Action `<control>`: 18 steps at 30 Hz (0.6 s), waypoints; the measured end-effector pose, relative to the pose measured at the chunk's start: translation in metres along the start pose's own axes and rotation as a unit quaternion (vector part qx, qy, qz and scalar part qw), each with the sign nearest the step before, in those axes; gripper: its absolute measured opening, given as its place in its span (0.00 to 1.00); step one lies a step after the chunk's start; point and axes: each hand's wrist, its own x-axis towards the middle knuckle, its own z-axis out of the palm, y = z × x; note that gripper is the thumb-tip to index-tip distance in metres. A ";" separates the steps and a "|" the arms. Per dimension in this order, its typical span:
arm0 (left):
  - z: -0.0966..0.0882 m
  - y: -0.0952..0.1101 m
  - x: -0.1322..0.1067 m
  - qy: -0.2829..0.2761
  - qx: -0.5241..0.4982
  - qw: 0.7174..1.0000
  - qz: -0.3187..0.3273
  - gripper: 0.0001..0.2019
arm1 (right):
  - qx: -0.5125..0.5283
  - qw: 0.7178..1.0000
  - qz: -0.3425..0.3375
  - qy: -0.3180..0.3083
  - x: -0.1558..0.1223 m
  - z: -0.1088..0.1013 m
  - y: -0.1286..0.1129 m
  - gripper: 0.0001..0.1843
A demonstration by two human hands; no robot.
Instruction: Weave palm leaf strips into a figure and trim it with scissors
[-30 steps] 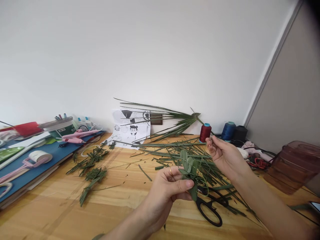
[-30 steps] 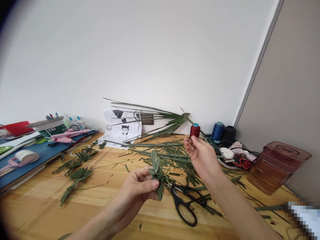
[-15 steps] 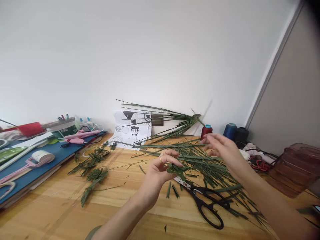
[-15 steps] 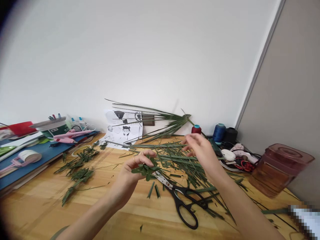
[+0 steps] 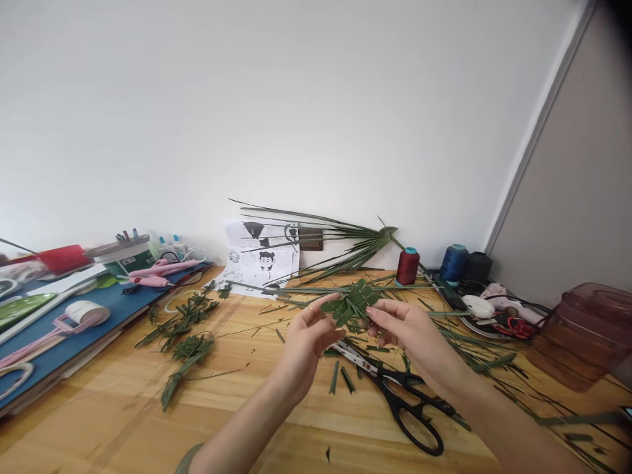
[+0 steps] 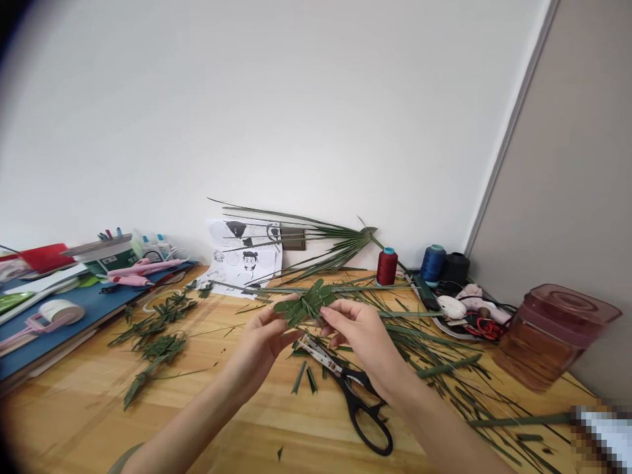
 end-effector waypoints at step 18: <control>0.001 0.005 0.003 0.076 0.104 0.992 0.016 0.06 | -0.058 0.997 -0.033 0.039 -0.003 0.009 0.009 0.10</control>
